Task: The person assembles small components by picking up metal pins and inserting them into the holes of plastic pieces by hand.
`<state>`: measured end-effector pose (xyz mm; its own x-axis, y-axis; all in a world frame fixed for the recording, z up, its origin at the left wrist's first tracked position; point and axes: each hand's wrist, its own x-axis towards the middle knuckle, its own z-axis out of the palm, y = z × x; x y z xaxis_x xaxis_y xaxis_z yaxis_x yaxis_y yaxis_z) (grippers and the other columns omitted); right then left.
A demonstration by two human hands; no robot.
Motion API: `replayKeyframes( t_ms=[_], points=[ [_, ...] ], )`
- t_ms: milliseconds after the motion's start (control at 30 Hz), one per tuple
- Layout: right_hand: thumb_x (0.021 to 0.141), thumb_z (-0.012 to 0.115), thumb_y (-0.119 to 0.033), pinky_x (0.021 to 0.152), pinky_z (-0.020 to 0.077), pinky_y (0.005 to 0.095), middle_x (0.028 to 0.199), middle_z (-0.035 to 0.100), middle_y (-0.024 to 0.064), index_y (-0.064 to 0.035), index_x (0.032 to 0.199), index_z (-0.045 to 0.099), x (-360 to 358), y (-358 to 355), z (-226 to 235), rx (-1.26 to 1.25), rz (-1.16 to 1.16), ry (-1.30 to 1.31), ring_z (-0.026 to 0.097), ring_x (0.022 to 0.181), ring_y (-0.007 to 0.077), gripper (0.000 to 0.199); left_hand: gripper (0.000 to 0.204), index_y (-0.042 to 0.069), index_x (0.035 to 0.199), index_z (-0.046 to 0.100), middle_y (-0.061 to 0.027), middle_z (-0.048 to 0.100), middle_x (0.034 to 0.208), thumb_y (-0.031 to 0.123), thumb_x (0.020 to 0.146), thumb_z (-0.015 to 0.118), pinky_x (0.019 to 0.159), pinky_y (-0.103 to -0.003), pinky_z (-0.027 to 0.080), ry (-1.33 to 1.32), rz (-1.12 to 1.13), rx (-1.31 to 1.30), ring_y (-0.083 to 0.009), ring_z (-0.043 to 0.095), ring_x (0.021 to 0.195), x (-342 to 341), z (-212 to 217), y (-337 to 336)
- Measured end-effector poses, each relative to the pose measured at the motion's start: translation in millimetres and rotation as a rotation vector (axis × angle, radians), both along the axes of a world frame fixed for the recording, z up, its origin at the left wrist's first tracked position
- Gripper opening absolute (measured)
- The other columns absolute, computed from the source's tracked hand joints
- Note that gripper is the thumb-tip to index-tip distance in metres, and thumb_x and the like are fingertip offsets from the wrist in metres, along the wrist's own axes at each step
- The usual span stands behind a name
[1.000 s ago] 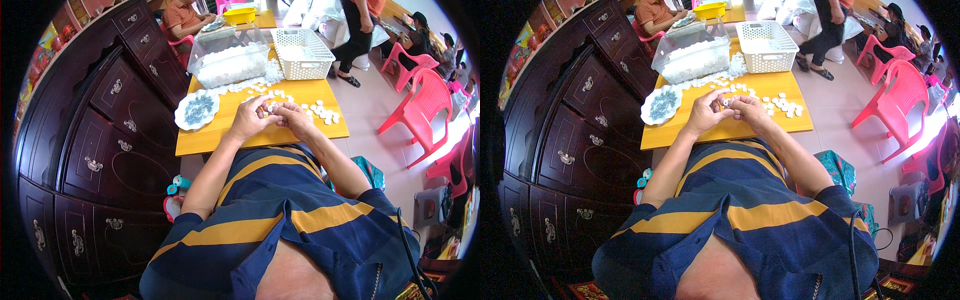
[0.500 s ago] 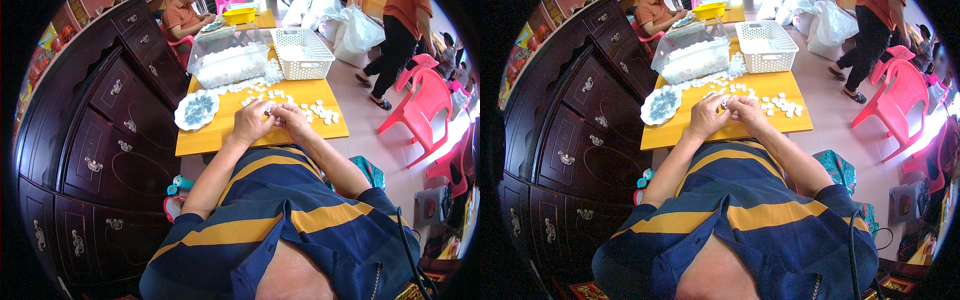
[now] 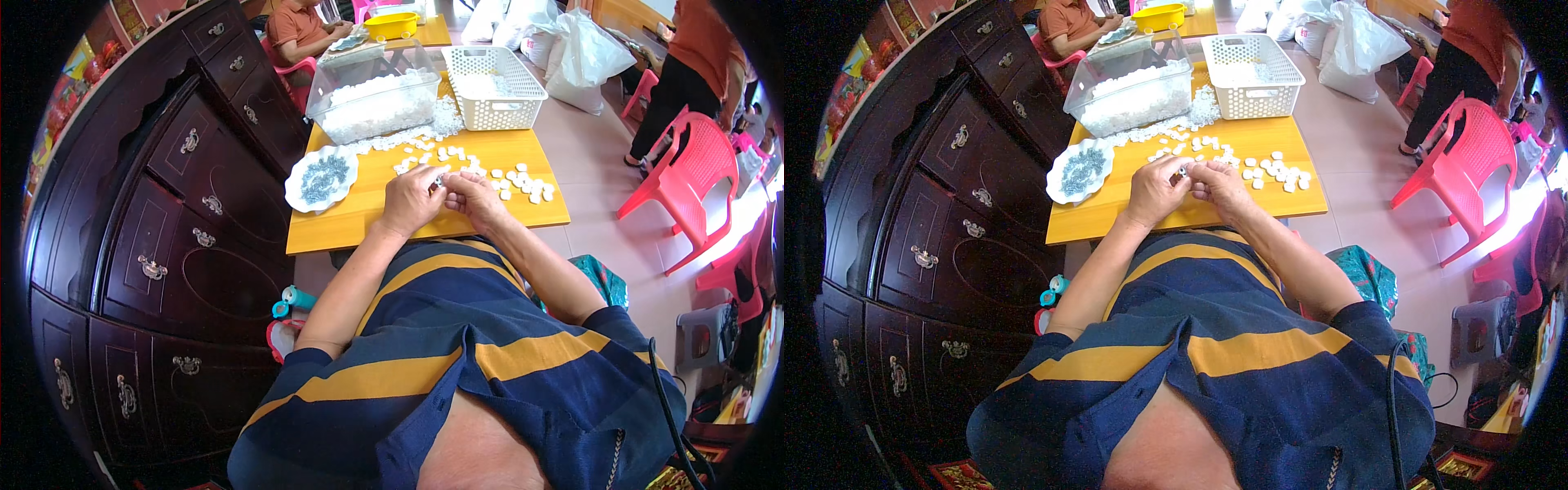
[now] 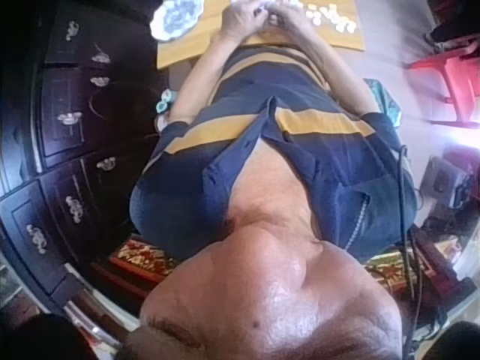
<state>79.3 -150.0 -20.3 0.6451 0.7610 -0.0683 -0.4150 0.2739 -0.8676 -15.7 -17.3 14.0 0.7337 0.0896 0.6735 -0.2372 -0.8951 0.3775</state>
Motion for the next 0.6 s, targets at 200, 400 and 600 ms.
replayKeyframes(
  t_ms=[200, 400, 600],
  points=[
    [0.092, 0.068, -0.02, 0.062, 0.0462, 0.0188, 0.077, 0.061, -0.0056, -0.0119, 0.089, 0.066, -2.1, -0.1, 2.3, -0.014, -0.046, 0.006, 0.053, 0.065, 0.0031, 0.009, 0.024, 0.005, 0.102, 0.07, -0.0131, 0.069, 0.088, 0.01, 0.078, 0.072, 0.068, -0.037, 0.054, 0.015, -0.015, -0.041, -0.0292, 0.067, 0.074, 1.4, -1.2, -1.1],
    [0.092, 0.068, -0.019, 0.06, 0.0446, 0.0184, 0.076, 0.061, -0.0047, -0.0101, 0.087, 0.066, -3.5, 0.9, 3.3, -0.009, -0.081, -0.014, 0.052, 0.065, 0.003, 0.011, 0.023, 0.006, 0.101, 0.07, -0.0127, 0.069, 0.088, 0.011, 0.079, 0.071, 0.068, -0.038, 0.054, 0.044, -0.045, -0.161, -0.0299, 0.067, 0.075, 2.6, -1.8, -0.2],
    [0.091, 0.068, -0.018, 0.06, 0.0436, 0.018, 0.075, 0.06, -0.0045, -0.0093, 0.086, 0.066, -6.9, 1.7, 5.4, -0.008, -0.103, -0.016, 0.051, 0.065, 0.0031, 0.011, 0.022, 0.007, 0.102, 0.071, -0.0122, 0.07, 0.089, 0.013, 0.08, 0.069, 0.07, -0.04, 0.055, 0.045, 0.0, -0.09, -0.0319, 0.068, 0.081, 1.3, -0.7, -0.7]
  ],
)
